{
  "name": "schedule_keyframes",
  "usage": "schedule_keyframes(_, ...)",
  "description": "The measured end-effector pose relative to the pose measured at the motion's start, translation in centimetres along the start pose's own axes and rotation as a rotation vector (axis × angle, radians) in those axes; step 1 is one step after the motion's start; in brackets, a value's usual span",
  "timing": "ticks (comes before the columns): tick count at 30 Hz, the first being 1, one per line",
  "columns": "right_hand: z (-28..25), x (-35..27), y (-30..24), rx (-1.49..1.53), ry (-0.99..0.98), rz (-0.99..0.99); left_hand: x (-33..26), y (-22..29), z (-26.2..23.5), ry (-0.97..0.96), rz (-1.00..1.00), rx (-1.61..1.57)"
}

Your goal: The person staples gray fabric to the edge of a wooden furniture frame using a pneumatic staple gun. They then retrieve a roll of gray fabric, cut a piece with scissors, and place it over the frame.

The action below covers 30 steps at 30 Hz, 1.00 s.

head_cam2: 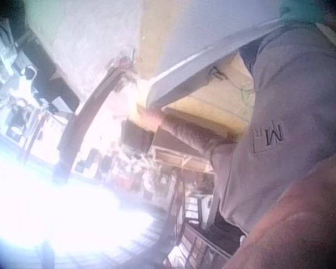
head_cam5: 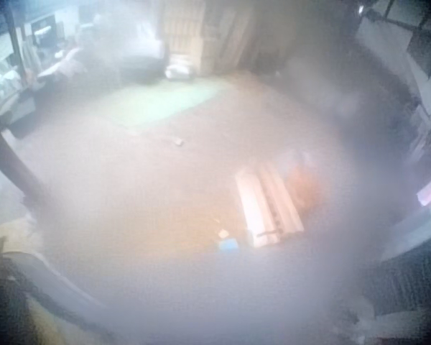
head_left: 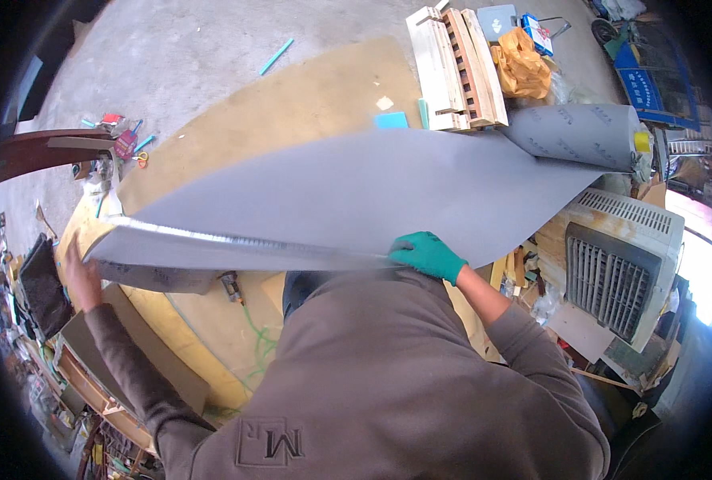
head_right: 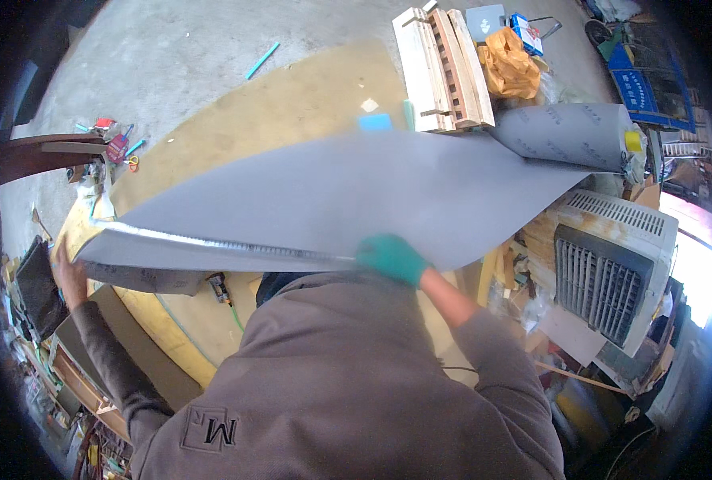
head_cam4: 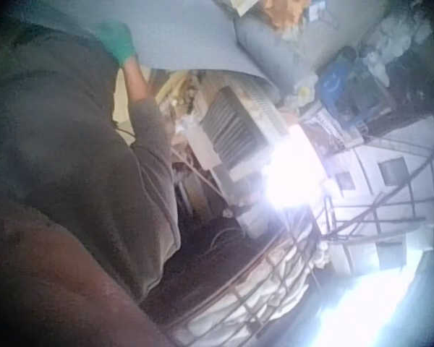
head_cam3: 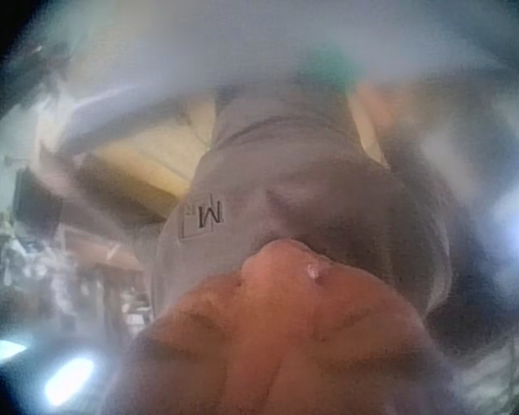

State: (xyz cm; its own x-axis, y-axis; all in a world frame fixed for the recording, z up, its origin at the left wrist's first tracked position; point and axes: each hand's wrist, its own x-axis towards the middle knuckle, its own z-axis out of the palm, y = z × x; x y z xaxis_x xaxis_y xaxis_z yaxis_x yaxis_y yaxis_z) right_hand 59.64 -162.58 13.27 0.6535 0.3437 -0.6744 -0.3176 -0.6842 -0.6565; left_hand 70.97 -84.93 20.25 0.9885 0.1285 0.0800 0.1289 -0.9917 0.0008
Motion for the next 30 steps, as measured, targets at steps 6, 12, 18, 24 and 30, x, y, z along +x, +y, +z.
schedule_keyframes(6,0.8,0.7,1.0,-0.081,-0.021,0.021,-9.2,38.0,1.8,-0.626,0.732,-0.809)
schedule_keyframes(12,0.8,0.6,1.8,-0.131,0.030,-0.025,-12.4,51.3,5.5,-0.904,0.982,-0.540)
schedule_keyframes(18,1.4,0.9,1.9,-0.122,0.121,-0.011,-12.6,53.7,6.3,-0.777,1.105,-0.458)
schedule_keyframes(24,-2.9,-0.3,2.9,-0.216,0.255,0.041,-12.6,53.4,6.6,-0.625,1.209,-0.595)
schedule_keyframes(30,-11.2,-11.6,8.5,-0.585,0.552,0.272,-12.9,52.4,8.4,-0.523,1.138,-0.669)
